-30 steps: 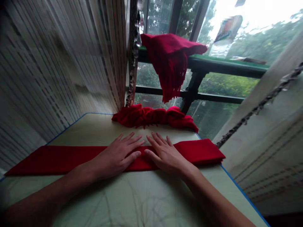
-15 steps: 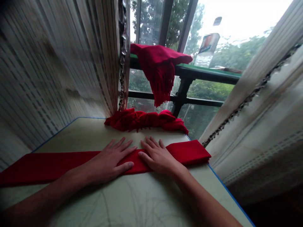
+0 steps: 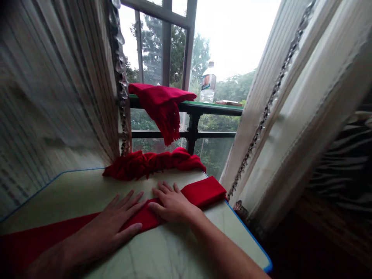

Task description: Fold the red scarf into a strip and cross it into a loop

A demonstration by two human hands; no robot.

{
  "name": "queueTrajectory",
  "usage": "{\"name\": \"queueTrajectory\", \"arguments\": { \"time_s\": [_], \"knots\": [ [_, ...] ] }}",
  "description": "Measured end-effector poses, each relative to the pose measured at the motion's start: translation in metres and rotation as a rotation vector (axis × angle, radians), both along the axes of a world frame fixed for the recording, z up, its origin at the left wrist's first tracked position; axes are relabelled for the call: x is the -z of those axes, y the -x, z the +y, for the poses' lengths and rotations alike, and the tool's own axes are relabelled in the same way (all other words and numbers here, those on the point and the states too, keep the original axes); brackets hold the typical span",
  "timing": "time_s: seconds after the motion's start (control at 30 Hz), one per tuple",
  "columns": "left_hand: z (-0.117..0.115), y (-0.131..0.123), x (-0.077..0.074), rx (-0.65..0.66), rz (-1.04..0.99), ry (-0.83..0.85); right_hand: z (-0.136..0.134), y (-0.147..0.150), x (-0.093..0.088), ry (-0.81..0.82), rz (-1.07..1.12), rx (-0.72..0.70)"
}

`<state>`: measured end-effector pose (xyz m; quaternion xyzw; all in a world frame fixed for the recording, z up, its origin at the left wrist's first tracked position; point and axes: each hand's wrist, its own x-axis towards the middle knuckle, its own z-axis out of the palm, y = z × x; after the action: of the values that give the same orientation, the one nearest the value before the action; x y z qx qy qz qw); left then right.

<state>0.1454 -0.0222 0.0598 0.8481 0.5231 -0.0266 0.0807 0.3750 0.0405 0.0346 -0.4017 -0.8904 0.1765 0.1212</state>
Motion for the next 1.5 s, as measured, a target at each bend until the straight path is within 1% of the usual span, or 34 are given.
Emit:
{"name": "queueTrajectory", "arguments": {
  "time_s": [0.17, 0.3, 0.47, 0.6, 0.73, 0.87, 0.93, 1.03, 1.2, 1.5],
  "knots": [
    [-0.002, 0.002, 0.002, 0.031, -0.059, -0.025, 0.0, -0.003, 0.003, -0.015, 0.009, -0.012],
    [-0.003, 0.006, 0.008, 0.053, -0.082, -0.047, 0.001, -0.004, 0.006, -0.044, 0.014, -0.013],
    [-0.003, 0.009, 0.015, 0.098, -0.131, -0.079, 0.002, 0.0, 0.007, -0.123, 0.057, -0.082],
    [-0.004, 0.007, 0.014, 0.114, -0.157, -0.051, -0.002, 0.004, 0.005, -0.087, 0.011, -0.148],
    [-0.004, 0.005, 0.013, 0.089, -0.153, -0.029, -0.006, 0.004, 0.004, -0.059, -0.029, -0.156],
    [-0.003, 0.007, 0.016, 0.085, -0.157, -0.036, -0.005, 0.001, 0.006, -0.046, -0.021, -0.18],
    [-0.001, 0.008, 0.019, 0.089, -0.157, -0.036, -0.005, 0.001, 0.007, -0.046, -0.011, -0.181],
    [0.0, 0.008, 0.021, 0.095, -0.153, -0.029, -0.006, 0.001, 0.006, -0.045, -0.058, -0.175],
    [-0.002, 0.006, 0.018, 0.088, -0.137, -0.015, -0.008, 0.004, 0.003, -0.052, -0.147, -0.171],
    [-0.001, 0.006, 0.015, 0.106, -0.124, -0.007, -0.007, 0.003, 0.007, -0.087, -0.126, -0.167]
  ]
}}
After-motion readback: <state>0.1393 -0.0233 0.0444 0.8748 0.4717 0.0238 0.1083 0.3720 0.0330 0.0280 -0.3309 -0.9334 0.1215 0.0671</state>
